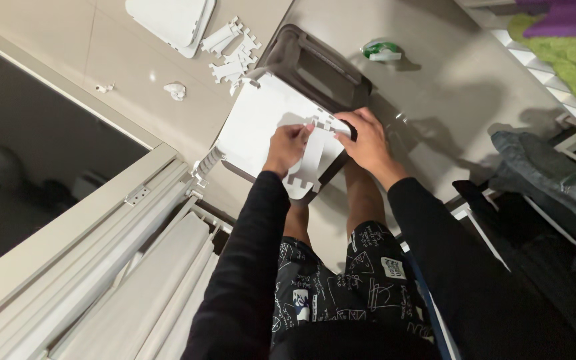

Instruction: The person assembles a small white plastic stool by connecting multiple interlocking parts. They wipe the top surface with a tissue, then attach side connectors and legs, snapping them into place to form a stable structure.

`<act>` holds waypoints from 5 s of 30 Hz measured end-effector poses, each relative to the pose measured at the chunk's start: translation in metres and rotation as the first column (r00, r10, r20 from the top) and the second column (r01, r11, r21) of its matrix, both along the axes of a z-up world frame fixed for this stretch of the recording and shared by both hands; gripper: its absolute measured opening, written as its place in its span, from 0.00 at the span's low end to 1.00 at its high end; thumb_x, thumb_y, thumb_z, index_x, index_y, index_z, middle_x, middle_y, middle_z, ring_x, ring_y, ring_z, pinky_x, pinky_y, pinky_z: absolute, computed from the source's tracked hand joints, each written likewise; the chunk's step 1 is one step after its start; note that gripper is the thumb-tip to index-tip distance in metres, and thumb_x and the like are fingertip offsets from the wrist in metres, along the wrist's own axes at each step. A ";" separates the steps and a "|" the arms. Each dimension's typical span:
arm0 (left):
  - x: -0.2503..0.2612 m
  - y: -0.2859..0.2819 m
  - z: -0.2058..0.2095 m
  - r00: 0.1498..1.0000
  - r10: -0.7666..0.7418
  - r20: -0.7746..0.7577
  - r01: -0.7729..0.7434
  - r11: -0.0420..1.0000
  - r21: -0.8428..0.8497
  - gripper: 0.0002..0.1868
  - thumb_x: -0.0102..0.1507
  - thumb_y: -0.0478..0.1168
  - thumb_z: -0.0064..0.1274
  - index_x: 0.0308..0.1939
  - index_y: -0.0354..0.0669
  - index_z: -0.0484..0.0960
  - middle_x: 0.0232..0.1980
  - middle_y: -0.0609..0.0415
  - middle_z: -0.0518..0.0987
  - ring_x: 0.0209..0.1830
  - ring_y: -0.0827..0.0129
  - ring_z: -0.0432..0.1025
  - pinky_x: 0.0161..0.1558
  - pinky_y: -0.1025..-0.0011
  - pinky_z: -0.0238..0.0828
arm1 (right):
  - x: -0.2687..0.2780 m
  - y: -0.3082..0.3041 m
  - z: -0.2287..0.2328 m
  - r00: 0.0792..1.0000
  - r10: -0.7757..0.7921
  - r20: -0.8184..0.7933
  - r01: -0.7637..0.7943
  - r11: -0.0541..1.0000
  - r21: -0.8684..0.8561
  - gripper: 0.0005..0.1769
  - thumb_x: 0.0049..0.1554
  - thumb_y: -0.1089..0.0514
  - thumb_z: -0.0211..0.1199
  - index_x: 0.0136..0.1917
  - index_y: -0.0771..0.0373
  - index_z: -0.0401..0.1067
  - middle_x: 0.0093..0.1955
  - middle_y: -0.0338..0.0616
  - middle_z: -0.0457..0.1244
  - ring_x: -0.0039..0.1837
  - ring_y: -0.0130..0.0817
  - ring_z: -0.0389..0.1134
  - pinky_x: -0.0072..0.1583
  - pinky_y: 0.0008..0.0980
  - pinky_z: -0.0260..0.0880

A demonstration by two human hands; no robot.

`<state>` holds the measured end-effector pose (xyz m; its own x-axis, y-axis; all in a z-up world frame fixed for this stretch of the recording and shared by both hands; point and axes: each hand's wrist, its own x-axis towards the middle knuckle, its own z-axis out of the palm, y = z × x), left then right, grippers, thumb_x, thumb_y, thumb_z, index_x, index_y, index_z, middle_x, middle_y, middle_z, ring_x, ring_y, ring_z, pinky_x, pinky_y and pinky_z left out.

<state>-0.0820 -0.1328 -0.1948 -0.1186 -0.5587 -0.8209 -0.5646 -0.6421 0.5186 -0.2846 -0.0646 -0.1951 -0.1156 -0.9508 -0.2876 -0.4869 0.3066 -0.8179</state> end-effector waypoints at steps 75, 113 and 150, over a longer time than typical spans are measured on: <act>-0.003 -0.015 0.017 0.904 0.286 0.316 -0.134 0.894 -0.427 0.24 0.54 0.53 0.71 0.39 0.36 0.85 0.33 0.50 0.83 0.32 0.62 0.77 0.40 0.67 0.75 | -0.008 0.021 -0.023 0.984 0.097 0.148 -0.139 0.939 0.314 0.15 0.62 0.50 0.66 0.50 0.66 0.76 0.43 0.50 0.71 0.44 0.36 0.72 0.48 0.36 0.70; -0.019 -0.024 0.024 0.821 0.020 0.570 0.205 0.923 -0.327 0.67 0.33 0.74 0.74 0.60 0.30 0.65 0.78 0.47 0.54 0.81 0.47 0.41 0.62 0.14 0.41 | -0.020 0.020 -0.020 0.988 -0.048 0.147 -0.015 0.918 0.397 0.13 0.62 0.53 0.64 0.51 0.66 0.77 0.40 0.43 0.71 0.42 0.28 0.71 0.47 0.30 0.70; -0.002 0.011 0.022 0.924 0.141 0.357 0.124 0.769 -0.627 0.69 0.51 0.71 0.68 0.73 0.20 0.52 0.79 0.31 0.48 0.82 0.34 0.36 0.71 0.28 0.38 | -0.022 0.027 -0.034 0.998 -0.009 0.055 -0.013 0.921 0.390 0.12 0.63 0.51 0.63 0.53 0.61 0.76 0.42 0.41 0.70 0.44 0.30 0.70 0.48 0.31 0.71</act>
